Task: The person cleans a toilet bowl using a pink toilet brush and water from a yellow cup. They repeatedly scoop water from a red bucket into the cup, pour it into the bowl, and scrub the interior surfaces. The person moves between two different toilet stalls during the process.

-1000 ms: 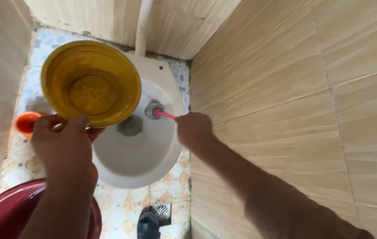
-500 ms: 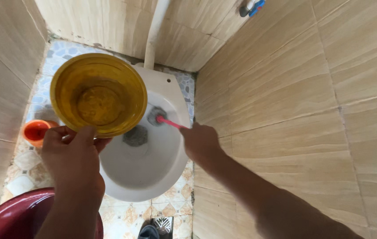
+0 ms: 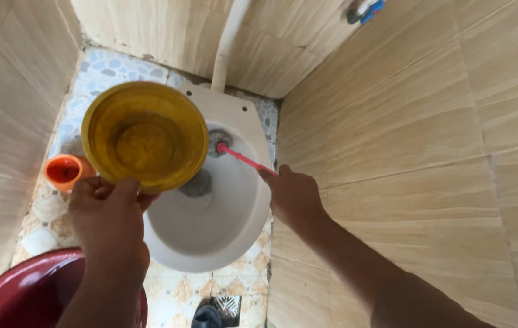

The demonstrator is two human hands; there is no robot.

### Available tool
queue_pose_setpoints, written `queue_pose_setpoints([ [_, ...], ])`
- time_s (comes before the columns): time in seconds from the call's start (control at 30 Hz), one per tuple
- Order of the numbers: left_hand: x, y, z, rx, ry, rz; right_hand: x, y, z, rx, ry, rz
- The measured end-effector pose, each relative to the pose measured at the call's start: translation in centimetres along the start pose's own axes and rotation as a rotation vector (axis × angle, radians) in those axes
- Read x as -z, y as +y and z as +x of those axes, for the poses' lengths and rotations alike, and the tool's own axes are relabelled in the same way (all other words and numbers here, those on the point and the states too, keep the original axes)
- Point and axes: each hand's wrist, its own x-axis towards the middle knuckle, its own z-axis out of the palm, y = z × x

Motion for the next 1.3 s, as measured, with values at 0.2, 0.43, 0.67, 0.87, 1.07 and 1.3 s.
queue_pose_setpoints([
  [0.2, 0.6, 0.5, 0.3, -0.013, -0.001, -0.036, -2.5, -3.7, 2.7, 0.123, 0.087, 0.049],
  [0.43, 0.9, 0.6, -0.2, 0.009, 0.006, -0.04, -0.3, 0.9, 0.9, -0.05, -0.171, -0.032],
  [0.67, 0.8, 0.3, 0.1, -0.008, -0.014, -0.037, -0.7, -0.5, 4.2, 0.022, -0.196, -0.119],
  [0.87, 1.4, 0.1, 0.0, 0.009, 0.003, -0.028, -0.9, -0.1, 5.4, 0.067, -0.142, -0.089],
  [1.07, 0.6, 0.7, 0.1, 0.018, 0.026, -0.057, 2.5, 2.7, 3.9, -0.175, -0.533, -0.042],
  [1.3, 1.2, 0.8, 0.4, 0.007, -0.002, -0.006, 2.3, 0.1, 6.7, -0.181, -0.417, -0.126],
])
